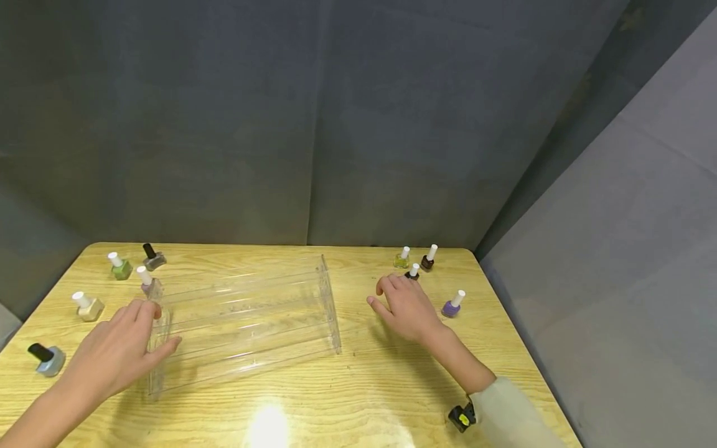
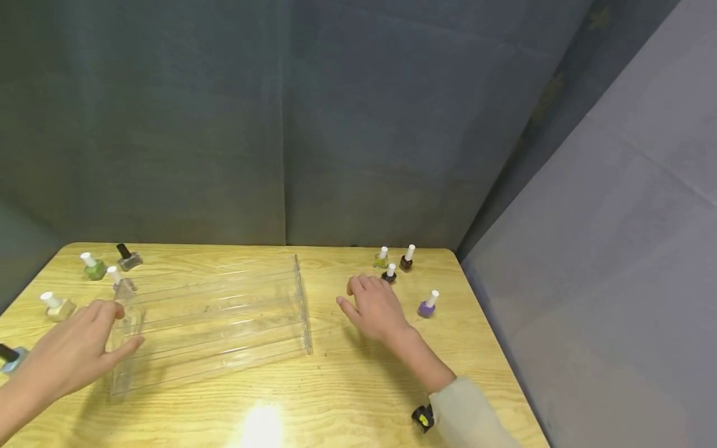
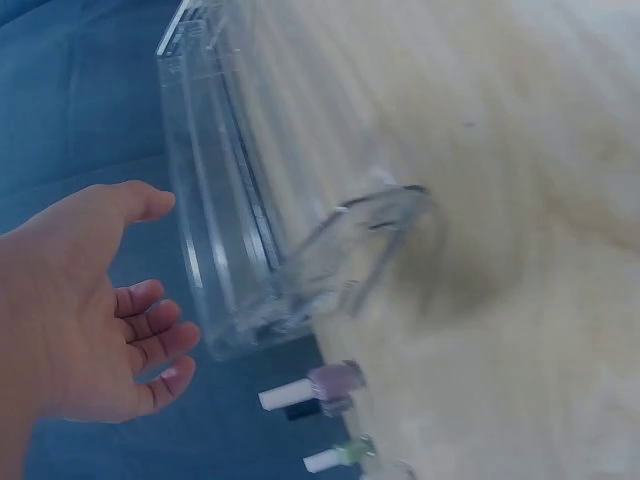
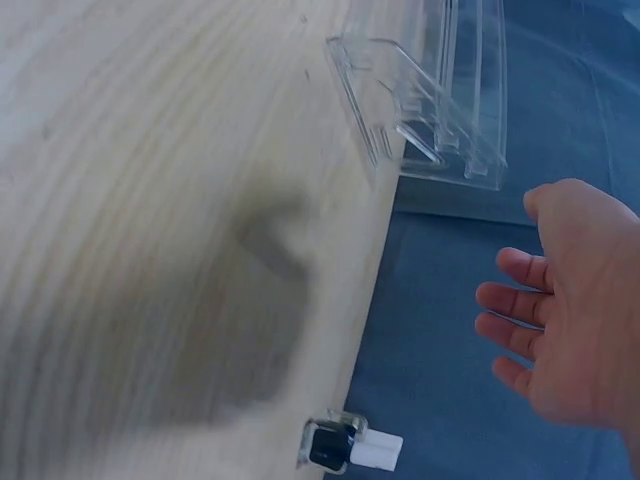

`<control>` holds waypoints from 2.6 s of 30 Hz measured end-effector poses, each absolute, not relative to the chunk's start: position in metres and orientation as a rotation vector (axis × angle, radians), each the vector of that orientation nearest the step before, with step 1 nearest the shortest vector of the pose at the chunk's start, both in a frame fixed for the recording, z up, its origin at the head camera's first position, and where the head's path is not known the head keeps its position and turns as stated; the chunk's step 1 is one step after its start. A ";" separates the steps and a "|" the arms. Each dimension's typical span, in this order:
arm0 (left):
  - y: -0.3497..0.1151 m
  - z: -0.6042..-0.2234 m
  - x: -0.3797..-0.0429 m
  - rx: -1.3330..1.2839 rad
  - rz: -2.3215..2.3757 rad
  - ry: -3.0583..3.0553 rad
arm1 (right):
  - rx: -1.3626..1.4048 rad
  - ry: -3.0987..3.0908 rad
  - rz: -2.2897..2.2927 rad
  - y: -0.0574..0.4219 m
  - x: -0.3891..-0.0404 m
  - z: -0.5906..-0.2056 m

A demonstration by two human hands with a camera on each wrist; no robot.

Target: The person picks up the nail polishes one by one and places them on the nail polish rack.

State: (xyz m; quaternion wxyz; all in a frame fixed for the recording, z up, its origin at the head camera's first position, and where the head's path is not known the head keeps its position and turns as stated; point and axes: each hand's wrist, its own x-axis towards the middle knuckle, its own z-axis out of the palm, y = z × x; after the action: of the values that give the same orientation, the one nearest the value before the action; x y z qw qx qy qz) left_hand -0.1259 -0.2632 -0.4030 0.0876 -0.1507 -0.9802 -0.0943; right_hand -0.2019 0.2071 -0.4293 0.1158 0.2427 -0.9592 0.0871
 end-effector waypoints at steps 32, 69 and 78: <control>-0.289 -0.470 -0.104 -0.370 -0.241 -2.959 | 0.890 -2.920 0.207 0.152 -0.187 -0.476; -0.299 -0.492 -0.117 -0.491 -0.196 -3.006 | 0.921 -3.059 -0.063 0.132 -0.206 -0.488; -0.296 -0.490 -0.121 -0.551 -0.200 -2.910 | 0.940 -3.007 -0.023 0.140 -0.206 -0.487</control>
State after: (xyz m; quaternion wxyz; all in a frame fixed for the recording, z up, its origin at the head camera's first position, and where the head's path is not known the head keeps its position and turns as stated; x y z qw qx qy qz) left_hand -0.1213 -0.2964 -0.4903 0.0866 -0.1848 -0.9766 -0.0673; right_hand -0.2063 0.1400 -0.4871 -0.0046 0.2983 -0.9544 -0.0073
